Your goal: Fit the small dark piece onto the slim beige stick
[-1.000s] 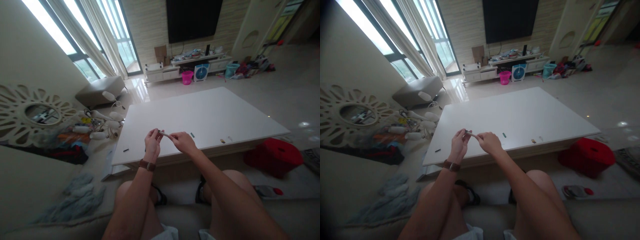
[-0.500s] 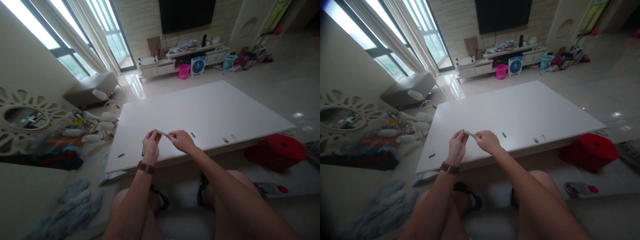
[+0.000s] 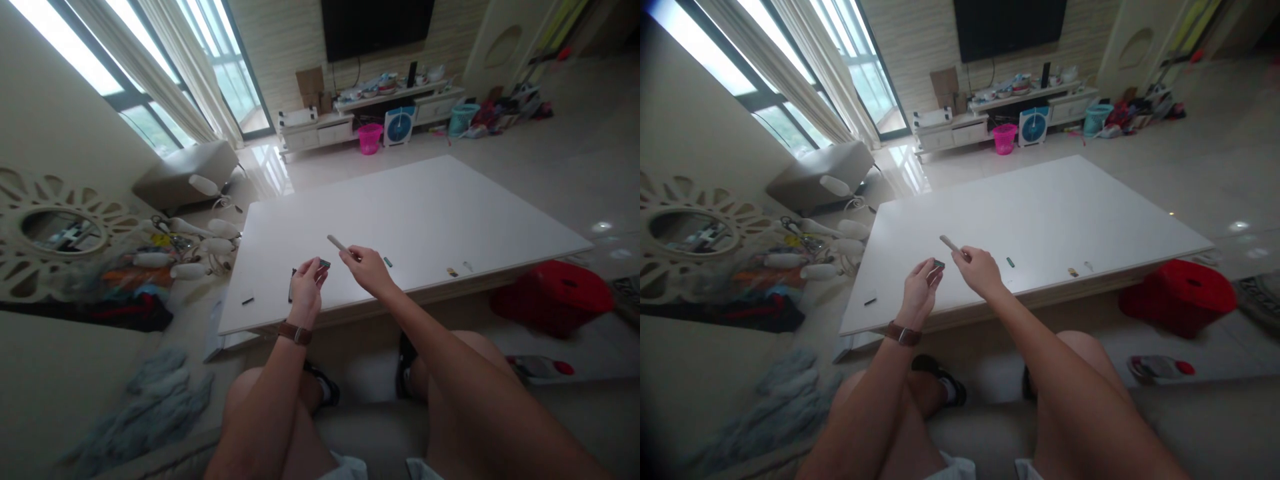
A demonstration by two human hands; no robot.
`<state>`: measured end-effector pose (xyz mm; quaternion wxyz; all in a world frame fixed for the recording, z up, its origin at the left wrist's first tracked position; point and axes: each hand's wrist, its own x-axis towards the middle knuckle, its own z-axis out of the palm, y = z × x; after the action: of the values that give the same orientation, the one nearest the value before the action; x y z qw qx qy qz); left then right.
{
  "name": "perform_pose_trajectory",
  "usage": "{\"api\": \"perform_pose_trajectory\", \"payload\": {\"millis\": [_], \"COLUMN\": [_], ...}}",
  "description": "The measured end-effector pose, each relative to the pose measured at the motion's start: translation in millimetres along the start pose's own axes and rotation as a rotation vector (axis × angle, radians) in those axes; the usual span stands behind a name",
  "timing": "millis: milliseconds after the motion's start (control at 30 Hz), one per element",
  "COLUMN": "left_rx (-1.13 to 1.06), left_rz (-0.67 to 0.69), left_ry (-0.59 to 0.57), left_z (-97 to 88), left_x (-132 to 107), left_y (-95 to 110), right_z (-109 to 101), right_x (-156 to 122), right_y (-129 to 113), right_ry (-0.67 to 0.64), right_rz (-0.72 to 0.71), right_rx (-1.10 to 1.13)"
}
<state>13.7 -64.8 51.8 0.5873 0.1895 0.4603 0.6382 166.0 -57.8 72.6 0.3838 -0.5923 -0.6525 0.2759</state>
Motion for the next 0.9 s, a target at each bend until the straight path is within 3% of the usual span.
{"api": "perform_pose_trajectory", "payload": {"millis": [233,567,900], "left_rx": [0.013,0.009,0.053], "left_rz": [-0.062,-0.006,-0.044], "left_ry": [-0.108,-0.159,-0.228], "left_z": [14.2,15.0,14.4], "left_x": [-7.3,3.6,-4.0], "left_y": [-8.2,-2.8,-4.2], "right_z": [8.5,20.3,16.5], "right_x": [3.5,25.3,17.0], "right_y": [7.1,3.8,1.8], "right_ry": [-0.050,-0.099,-0.047], "right_rz": [0.008,0.080,0.240], "right_rx": [0.389,0.611,0.774]}}
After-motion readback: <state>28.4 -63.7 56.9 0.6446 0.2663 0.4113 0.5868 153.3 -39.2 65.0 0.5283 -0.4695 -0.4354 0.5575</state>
